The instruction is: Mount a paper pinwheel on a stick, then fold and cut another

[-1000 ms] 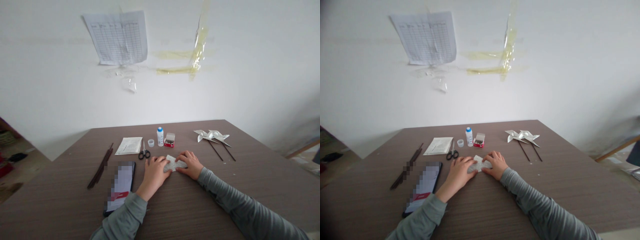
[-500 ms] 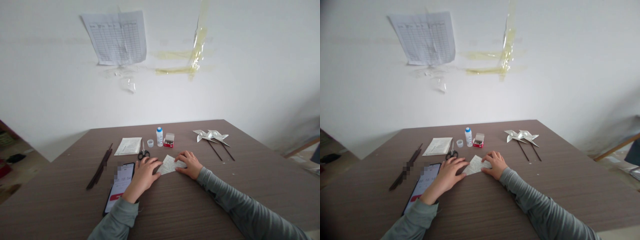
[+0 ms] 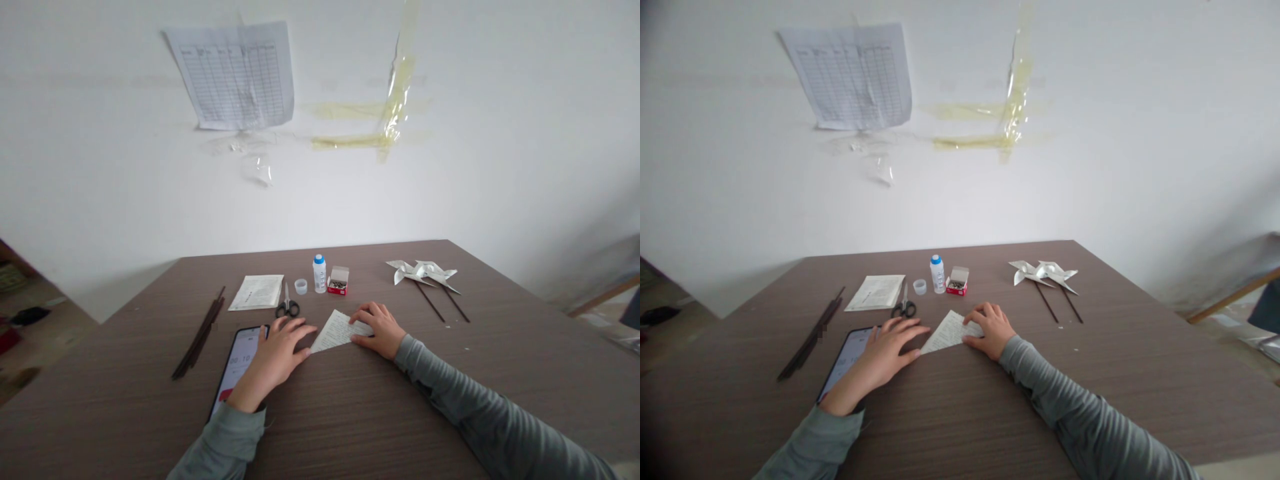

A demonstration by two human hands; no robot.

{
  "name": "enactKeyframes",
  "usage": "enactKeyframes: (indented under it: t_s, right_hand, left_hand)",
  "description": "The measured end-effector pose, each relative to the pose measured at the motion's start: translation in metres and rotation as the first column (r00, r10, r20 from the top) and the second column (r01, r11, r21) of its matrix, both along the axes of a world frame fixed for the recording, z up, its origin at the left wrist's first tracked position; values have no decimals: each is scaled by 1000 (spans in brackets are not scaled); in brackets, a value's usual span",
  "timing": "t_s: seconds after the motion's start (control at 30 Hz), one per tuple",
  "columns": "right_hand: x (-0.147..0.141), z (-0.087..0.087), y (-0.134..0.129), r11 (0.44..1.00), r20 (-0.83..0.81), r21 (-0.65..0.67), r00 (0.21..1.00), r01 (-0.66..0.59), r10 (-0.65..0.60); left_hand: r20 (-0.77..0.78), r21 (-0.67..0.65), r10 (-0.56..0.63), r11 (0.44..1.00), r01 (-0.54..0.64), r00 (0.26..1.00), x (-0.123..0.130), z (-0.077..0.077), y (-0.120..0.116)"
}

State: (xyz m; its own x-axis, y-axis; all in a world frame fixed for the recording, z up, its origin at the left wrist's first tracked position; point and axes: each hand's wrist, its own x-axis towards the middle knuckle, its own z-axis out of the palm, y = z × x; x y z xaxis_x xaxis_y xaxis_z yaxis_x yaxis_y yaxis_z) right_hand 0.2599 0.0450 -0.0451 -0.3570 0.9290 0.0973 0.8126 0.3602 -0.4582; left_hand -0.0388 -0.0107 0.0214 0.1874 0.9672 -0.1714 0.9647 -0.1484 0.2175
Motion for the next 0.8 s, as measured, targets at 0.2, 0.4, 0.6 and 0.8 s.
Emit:
enactKeyframes:
  t_s: [0.2, 0.4, 0.6, 0.8]
  right_hand:
    - [-1, 0, -1, 1000, 1, 12, 1000, -2, 2]
    - [-1, -4, 0, 998, -28, 59, 1000, -7, 8]
    - [-4, 4, -5, 997, 28, 33, 997, 66, -67]
    - [0, 6, -5, 996, 53, 46, 996, 72, -74]
  left_hand:
    - [54, 57, 0, 998, -3, 999, -2, -7, 5]
    - [88, 166, -37, 986, 22, 995, 7, -27, 7]
    - [101, 263, -54, 964, 25, 993, 21, -41, 7]
    - [108, 243, -31, 970, 4, 994, 26, -44, 6]
